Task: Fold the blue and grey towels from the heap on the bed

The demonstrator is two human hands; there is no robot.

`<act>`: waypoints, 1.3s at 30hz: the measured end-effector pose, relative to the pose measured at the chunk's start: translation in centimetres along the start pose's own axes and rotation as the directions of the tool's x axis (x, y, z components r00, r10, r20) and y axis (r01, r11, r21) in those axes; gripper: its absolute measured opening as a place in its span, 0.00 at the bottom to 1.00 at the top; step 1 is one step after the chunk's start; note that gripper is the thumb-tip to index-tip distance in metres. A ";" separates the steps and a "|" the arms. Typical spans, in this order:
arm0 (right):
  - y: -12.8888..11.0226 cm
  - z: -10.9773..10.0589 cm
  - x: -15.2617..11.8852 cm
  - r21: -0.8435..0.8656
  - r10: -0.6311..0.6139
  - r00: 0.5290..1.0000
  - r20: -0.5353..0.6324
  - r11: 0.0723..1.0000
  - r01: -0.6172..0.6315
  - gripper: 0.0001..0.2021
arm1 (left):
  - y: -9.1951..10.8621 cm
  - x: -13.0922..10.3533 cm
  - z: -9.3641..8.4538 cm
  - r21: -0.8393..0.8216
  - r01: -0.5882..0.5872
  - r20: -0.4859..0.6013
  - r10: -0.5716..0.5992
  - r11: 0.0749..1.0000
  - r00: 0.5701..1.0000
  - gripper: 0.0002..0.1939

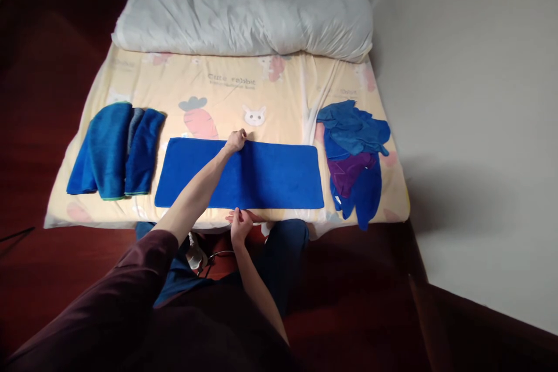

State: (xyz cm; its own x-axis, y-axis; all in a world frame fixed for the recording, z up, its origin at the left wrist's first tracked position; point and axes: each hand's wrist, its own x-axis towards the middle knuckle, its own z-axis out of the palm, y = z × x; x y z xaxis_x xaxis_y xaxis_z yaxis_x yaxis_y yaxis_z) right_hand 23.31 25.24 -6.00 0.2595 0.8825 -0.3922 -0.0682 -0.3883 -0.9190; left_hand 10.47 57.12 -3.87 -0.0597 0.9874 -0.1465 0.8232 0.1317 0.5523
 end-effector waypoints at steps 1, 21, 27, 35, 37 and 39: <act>0.0 0.0 0.0 -0.008 0.001 1.000 -0.001 1.000 -0.001 0.22 | 0.0 0.0 0.0 -0.003 -0.005 -0.007 0.005 1.000 1.000 0.16; 0.1 -0.8 -0.3 -0.155 -0.014 0.999 0.049 0.988 0.022 0.25 | -0.4 0.1 0.3 -0.095 -0.036 -0.088 0.027 0.995 0.996 0.15; 0.1 -0.7 -0.7 -0.105 -0.009 0.999 -0.047 0.994 0.004 0.25 | -0.2 -0.2 -0.1 -0.102 -0.048 -0.098 0.038 0.994 0.995 0.15; -1.4 0.3 -1.1 0.036 -0.024 0.980 -0.199 0.999 0.032 0.23 | 1.6 -0.7 -2.6 -0.122 -0.060 -0.075 0.051 0.991 0.996 0.15; -1.9 0.1 -1.2 0.036 -0.057 0.974 -0.221 0.997 0.067 0.23 | 2.2 -1.2 -3.6 -0.132 -0.064 -0.082 0.053 0.989 0.995 0.14; -2.3 -0.4 -1.4 0.014 -0.090 0.969 -0.231 0.995 0.096 0.24 | 2.9 -1.7 -4.9 -0.145 -0.065 -0.093 0.052 0.987 0.994 0.14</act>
State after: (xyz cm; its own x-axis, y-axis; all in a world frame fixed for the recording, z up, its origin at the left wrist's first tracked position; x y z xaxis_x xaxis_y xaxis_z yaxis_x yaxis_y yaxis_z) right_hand 23.52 24.79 -3.28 0.4802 0.8287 -0.2875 -0.0559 -0.2982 -0.9529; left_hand 10.22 56.28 1.97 -0.0692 0.9968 -0.0403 0.7344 0.0782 0.6742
